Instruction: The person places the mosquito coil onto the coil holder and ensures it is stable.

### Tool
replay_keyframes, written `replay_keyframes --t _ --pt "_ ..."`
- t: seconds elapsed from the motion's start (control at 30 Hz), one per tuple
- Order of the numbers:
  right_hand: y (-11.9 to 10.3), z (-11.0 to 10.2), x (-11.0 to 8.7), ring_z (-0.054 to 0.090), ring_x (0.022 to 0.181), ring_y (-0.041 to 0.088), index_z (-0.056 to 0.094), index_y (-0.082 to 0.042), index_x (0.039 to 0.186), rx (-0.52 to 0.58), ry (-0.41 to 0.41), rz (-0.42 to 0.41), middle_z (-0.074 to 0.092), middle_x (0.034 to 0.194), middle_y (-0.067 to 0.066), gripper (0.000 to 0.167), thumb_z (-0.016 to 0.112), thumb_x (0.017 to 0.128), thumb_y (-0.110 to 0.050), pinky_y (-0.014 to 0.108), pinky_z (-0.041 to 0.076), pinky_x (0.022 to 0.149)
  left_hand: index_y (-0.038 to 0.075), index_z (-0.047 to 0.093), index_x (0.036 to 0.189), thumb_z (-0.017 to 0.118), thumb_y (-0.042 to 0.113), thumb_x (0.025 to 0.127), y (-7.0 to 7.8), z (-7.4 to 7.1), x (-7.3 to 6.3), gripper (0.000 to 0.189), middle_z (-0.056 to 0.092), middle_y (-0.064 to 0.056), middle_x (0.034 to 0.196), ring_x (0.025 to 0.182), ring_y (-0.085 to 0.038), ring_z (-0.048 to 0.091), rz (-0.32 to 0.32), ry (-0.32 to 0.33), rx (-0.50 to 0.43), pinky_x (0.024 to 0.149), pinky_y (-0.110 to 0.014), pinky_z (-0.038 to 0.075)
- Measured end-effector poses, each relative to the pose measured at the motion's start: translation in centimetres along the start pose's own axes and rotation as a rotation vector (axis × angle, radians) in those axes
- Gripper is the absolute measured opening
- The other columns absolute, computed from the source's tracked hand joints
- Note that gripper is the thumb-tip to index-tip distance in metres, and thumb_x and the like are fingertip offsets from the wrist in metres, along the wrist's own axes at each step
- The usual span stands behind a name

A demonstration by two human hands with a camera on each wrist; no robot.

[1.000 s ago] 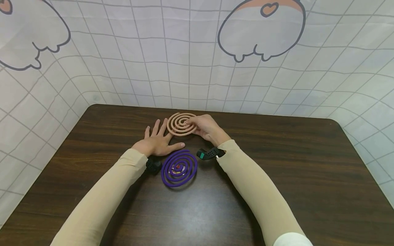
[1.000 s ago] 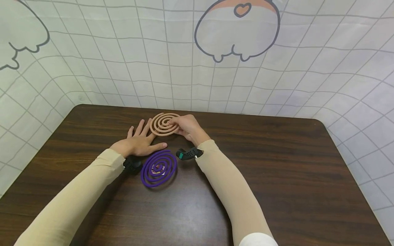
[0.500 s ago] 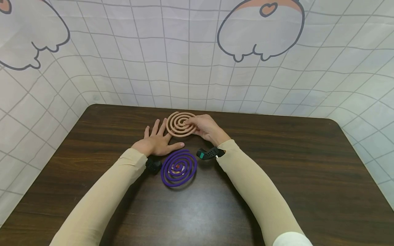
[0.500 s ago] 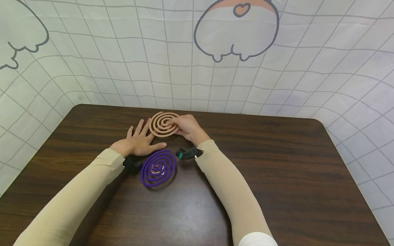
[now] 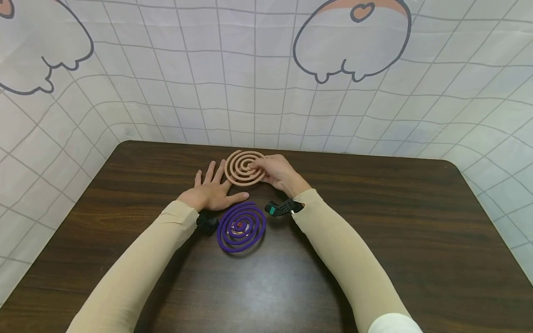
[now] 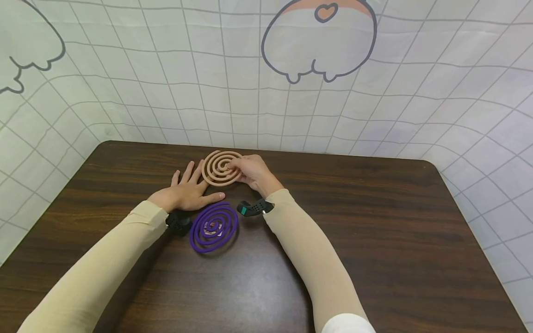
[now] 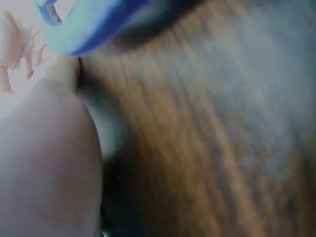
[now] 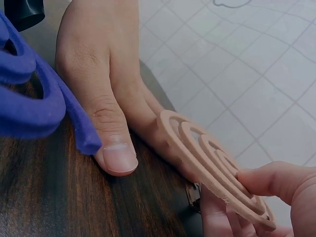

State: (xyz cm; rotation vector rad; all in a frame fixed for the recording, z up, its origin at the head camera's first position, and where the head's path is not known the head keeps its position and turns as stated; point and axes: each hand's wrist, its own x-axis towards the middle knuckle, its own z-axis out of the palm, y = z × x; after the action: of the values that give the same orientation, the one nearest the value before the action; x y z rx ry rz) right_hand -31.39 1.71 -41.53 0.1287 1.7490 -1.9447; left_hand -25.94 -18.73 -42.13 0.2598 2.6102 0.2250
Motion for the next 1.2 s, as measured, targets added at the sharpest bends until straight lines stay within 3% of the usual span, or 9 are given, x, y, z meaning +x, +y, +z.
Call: replay_keyframes --t 1.2 --pt "0.14 -0.11 0.33 0.072 0.07 0.01 0.072 -0.003 0.1 0.035 -0.017 0.006 0.073 0.082 0.003 0.005 0.071 0.096 -0.006 0.022 0.061 0.069 0.027 0.005 0.167 0.029 0.088 0.092 -0.14 0.27 0.26 0.099 -0.032 -0.006 0.171 0.159 -0.034 -0.032 -0.005 0.004 0.006 0.126 -0.068 -0.012"
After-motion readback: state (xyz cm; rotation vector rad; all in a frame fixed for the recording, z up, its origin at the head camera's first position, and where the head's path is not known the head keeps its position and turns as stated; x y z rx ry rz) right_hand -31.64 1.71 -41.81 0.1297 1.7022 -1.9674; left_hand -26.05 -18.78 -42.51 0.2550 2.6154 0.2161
